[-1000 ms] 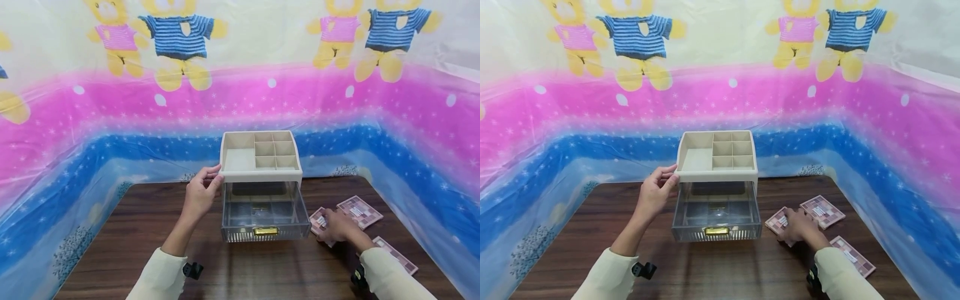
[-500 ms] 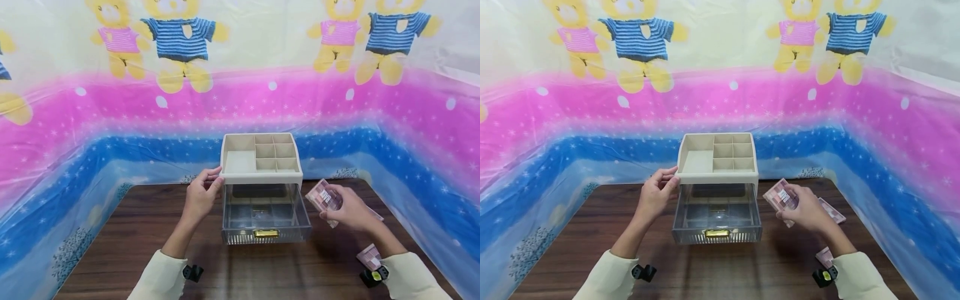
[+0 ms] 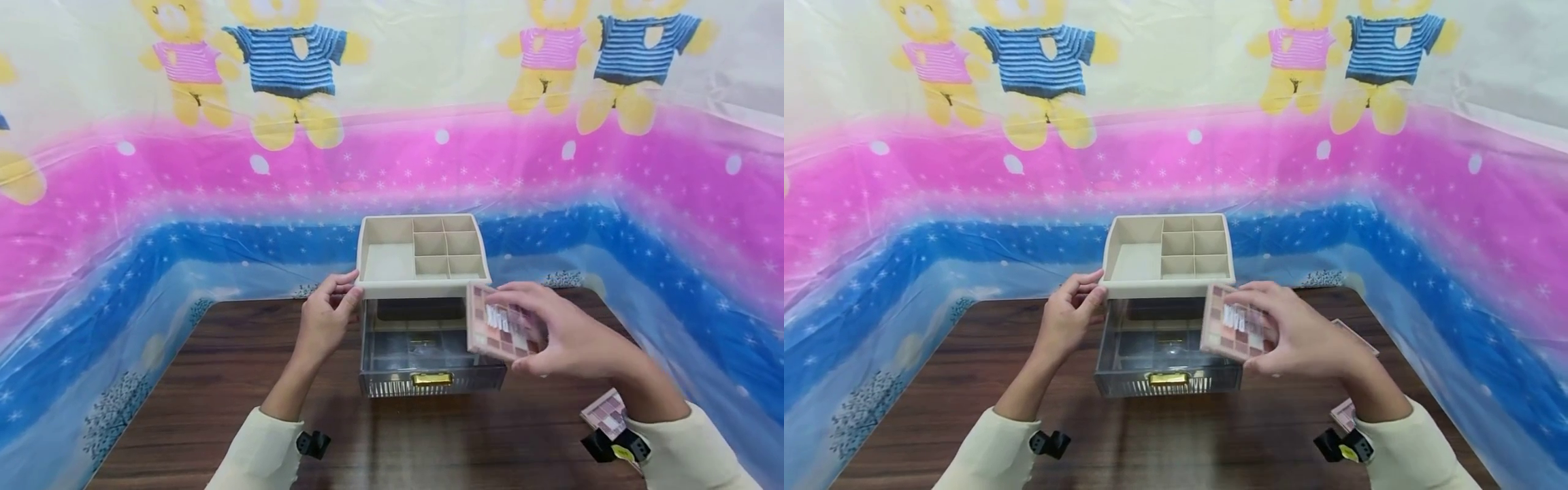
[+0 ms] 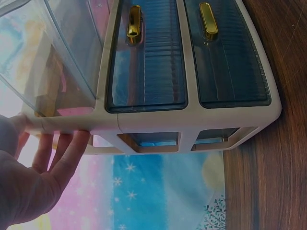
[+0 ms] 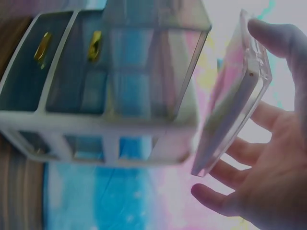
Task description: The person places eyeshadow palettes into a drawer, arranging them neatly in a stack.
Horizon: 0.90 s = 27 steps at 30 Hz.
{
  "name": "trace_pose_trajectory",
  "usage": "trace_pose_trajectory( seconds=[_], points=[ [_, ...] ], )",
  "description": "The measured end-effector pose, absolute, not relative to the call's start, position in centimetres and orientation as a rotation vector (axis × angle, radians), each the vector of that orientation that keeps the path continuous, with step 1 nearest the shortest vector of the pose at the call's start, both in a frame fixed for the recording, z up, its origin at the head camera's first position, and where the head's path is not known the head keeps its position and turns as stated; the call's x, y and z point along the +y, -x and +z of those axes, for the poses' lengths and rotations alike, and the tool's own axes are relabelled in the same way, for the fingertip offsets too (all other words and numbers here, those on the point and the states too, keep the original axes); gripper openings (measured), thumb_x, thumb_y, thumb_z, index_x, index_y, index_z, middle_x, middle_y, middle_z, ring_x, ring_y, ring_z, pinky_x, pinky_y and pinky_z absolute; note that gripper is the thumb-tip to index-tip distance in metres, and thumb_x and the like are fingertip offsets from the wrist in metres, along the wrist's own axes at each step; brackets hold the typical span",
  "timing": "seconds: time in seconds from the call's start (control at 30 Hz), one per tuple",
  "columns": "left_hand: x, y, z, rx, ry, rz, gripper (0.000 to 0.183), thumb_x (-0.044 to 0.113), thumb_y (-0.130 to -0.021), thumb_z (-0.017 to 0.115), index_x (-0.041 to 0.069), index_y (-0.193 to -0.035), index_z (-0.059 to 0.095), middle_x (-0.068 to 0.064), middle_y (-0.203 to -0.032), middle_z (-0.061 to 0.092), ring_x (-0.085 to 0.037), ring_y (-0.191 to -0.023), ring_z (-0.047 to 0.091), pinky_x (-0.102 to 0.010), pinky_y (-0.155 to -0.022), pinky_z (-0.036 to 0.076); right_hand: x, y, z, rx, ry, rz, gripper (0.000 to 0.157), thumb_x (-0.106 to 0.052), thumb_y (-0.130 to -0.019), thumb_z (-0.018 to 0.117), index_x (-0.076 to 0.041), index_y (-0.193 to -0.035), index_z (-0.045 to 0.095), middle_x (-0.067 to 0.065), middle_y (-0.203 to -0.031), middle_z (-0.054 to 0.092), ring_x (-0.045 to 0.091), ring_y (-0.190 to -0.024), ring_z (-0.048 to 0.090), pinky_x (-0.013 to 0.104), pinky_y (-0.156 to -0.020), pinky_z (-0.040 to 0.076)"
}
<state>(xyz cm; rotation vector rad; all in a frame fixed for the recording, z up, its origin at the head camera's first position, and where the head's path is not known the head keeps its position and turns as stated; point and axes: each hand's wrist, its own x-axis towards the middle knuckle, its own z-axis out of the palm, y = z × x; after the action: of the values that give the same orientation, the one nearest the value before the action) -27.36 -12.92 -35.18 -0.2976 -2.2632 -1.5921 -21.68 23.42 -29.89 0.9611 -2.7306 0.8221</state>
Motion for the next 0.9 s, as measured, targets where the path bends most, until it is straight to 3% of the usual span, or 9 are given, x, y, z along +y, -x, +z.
trace_pose_trajectory(
  seconds=[0.3, 0.53, 0.77, 0.9],
  points=[
    [-12.9, 27.4, -35.1, -2.258, 0.289, -1.578, 0.034, 0.022, -0.102, 0.064, 0.013, -0.135, 0.064, -0.019, -0.120, 0.070, -0.033, -0.102, 0.071, -0.046, -0.079, 0.067, 19.2, 22.0, -28.5, -2.855, -1.122, 0.632, 0.081, -0.033, -0.070, 0.086, -0.032, -0.145, 0.055, 0.006, -0.155, 0.044, 0.029, -0.138, 0.043, 0.058, -0.108, 0.046],
    [-12.8, 27.3, -35.2, -2.264, 0.287, -1.581, 0.034, 0.023, -0.102, 0.064, 0.014, -0.135, 0.064, -0.018, -0.119, 0.071, -0.031, -0.101, 0.071, -0.037, -0.075, 0.067, 17.7, 22.3, -28.5, -2.842, -1.228, 0.559, 0.065, -0.028, -0.081, 0.082, -0.022, -0.142, 0.060, 0.006, -0.153, 0.051, 0.032, -0.143, 0.043, 0.067, -0.115, 0.036],
    [-12.9, 27.3, -35.2, -2.272, 0.285, -1.578, 0.034, 0.024, -0.102, 0.065, 0.015, -0.135, 0.064, -0.017, -0.120, 0.070, -0.032, -0.103, 0.071, -0.032, -0.074, 0.067, 18.4, 21.7, -28.6, -2.860, -1.221, 0.598, 0.049, -0.025, -0.090, 0.077, -0.019, -0.137, 0.064, 0.004, -0.145, 0.058, 0.031, -0.139, 0.048, 0.062, -0.114, 0.043],
    [-12.9, 27.3, -35.2, -2.265, 0.288, -1.581, 0.034, 0.025, -0.102, 0.064, 0.016, -0.135, 0.064, -0.017, -0.121, 0.070, -0.034, -0.104, 0.071, -0.040, -0.077, 0.067, 19.9, 21.5, -29.1, -2.825, -1.094, 0.653, 0.045, -0.024, -0.090, 0.077, -0.021, -0.134, 0.065, 0.001, -0.140, 0.062, 0.029, -0.135, 0.054, 0.057, -0.113, 0.047]
  ],
)
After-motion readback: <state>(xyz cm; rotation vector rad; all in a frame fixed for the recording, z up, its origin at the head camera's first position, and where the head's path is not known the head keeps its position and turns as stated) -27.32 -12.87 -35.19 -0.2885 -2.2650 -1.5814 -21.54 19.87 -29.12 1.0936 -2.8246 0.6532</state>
